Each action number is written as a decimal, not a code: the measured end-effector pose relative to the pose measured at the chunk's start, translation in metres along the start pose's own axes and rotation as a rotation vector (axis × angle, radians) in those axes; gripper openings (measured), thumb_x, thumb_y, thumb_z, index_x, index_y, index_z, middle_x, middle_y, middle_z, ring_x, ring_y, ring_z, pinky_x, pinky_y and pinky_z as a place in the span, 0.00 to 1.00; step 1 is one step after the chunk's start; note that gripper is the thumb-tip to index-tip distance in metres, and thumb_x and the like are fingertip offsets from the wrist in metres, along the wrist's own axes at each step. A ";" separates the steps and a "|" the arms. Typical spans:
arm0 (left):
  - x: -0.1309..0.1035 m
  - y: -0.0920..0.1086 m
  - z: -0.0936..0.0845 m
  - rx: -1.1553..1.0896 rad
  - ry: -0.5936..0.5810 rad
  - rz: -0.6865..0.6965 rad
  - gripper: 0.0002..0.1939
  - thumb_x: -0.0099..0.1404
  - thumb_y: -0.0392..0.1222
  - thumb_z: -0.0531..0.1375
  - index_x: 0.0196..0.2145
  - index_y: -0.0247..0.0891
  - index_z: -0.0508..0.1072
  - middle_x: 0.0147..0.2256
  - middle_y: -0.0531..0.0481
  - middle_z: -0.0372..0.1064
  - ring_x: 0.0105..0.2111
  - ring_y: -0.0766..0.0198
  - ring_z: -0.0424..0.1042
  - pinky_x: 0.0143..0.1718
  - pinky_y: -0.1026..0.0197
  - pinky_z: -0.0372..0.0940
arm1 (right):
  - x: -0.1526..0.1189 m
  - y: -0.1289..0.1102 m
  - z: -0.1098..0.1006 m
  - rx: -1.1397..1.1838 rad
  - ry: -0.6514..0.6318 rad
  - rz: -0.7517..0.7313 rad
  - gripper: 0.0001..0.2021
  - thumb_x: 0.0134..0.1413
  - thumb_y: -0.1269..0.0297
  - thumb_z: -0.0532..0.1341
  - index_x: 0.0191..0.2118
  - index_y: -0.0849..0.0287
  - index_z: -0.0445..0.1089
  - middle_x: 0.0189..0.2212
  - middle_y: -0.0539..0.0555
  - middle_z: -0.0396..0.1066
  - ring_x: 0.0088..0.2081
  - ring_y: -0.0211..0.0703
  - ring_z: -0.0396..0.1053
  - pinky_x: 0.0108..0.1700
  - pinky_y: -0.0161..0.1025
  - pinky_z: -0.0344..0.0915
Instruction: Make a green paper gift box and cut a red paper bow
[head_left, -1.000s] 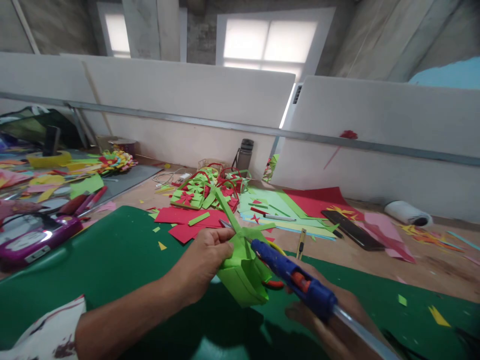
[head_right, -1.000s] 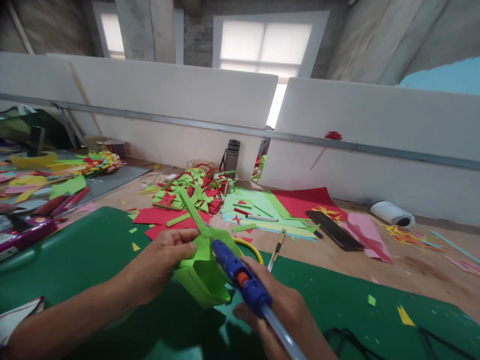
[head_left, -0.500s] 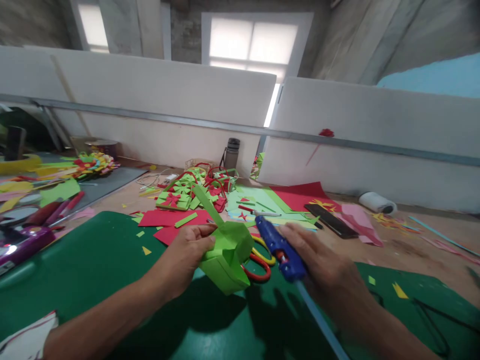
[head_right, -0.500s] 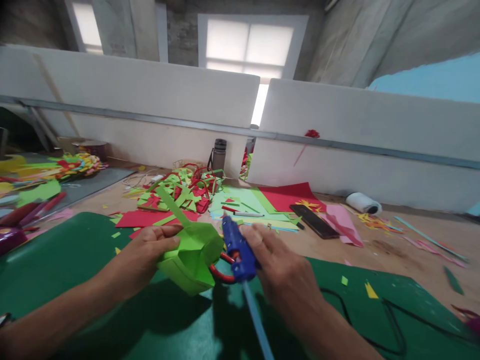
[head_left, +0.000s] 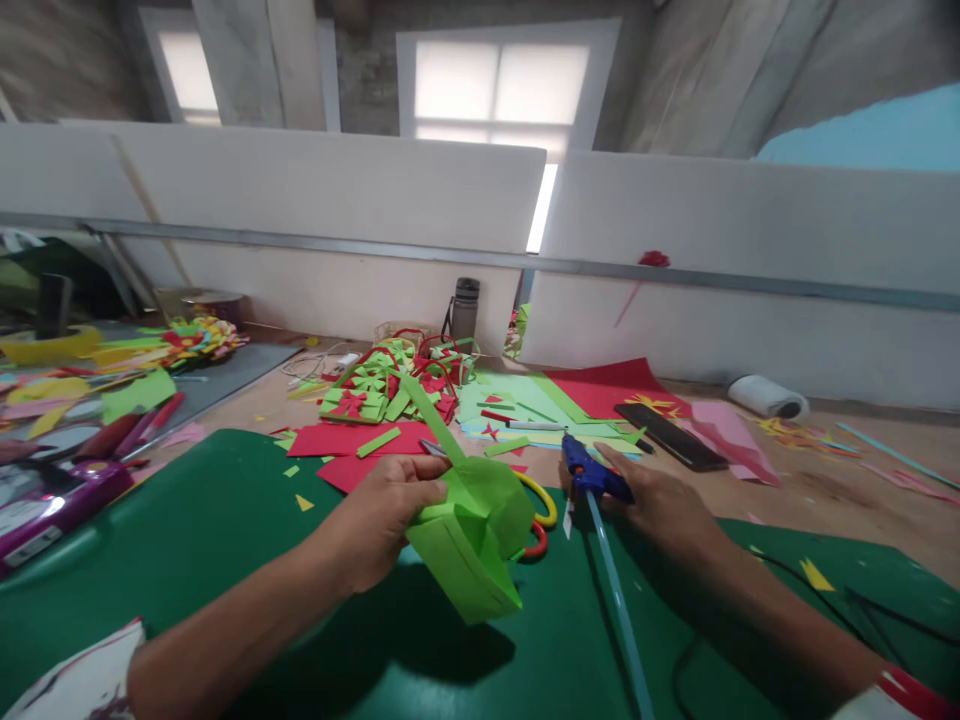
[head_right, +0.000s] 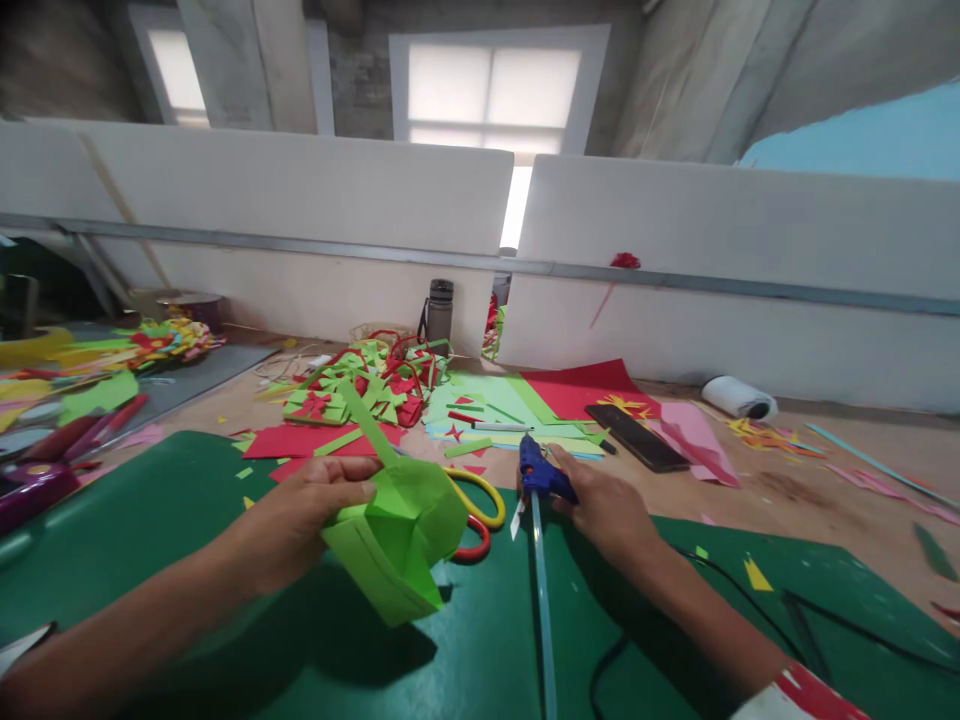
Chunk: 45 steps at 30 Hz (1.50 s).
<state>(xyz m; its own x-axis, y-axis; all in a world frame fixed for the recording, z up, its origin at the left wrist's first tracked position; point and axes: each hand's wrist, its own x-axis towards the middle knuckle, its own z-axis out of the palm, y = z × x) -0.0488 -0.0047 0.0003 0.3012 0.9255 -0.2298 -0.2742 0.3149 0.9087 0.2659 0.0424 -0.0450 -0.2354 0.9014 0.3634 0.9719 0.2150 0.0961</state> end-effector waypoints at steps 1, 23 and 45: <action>0.000 0.000 0.000 -0.001 0.004 -0.001 0.21 0.49 0.33 0.62 0.43 0.29 0.70 0.30 0.43 0.75 0.28 0.60 0.74 0.32 0.61 0.65 | 0.002 0.000 -0.002 0.048 -0.040 -0.007 0.28 0.47 0.69 0.58 0.57 0.60 0.62 0.44 0.61 0.75 0.42 0.60 0.73 0.37 0.48 0.70; -0.010 0.000 0.014 0.216 -0.382 -0.176 0.11 0.48 0.34 0.61 0.32 0.31 0.77 0.24 0.48 0.73 0.23 0.68 0.70 0.25 0.68 0.60 | 0.030 -0.125 -0.095 1.196 -0.271 -0.067 0.14 0.54 0.58 0.58 0.31 0.62 0.75 0.26 0.51 0.73 0.28 0.40 0.68 0.29 0.35 0.63; -0.003 -0.003 0.014 0.260 -0.395 -0.180 0.06 0.47 0.30 0.58 0.23 0.32 0.75 0.19 0.52 0.69 0.19 0.71 0.64 0.22 0.68 0.57 | 0.029 -0.136 -0.086 1.363 -0.355 -0.167 0.05 0.49 0.67 0.60 0.27 0.62 0.70 0.21 0.46 0.65 0.24 0.33 0.61 0.25 0.31 0.57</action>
<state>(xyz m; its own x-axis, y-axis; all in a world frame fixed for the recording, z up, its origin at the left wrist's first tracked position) -0.0364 -0.0114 0.0027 0.6591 0.6950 -0.2874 0.0354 0.3530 0.9349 0.1265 0.0070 0.0321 -0.5303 0.8307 0.1691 0.2277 0.3317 -0.9155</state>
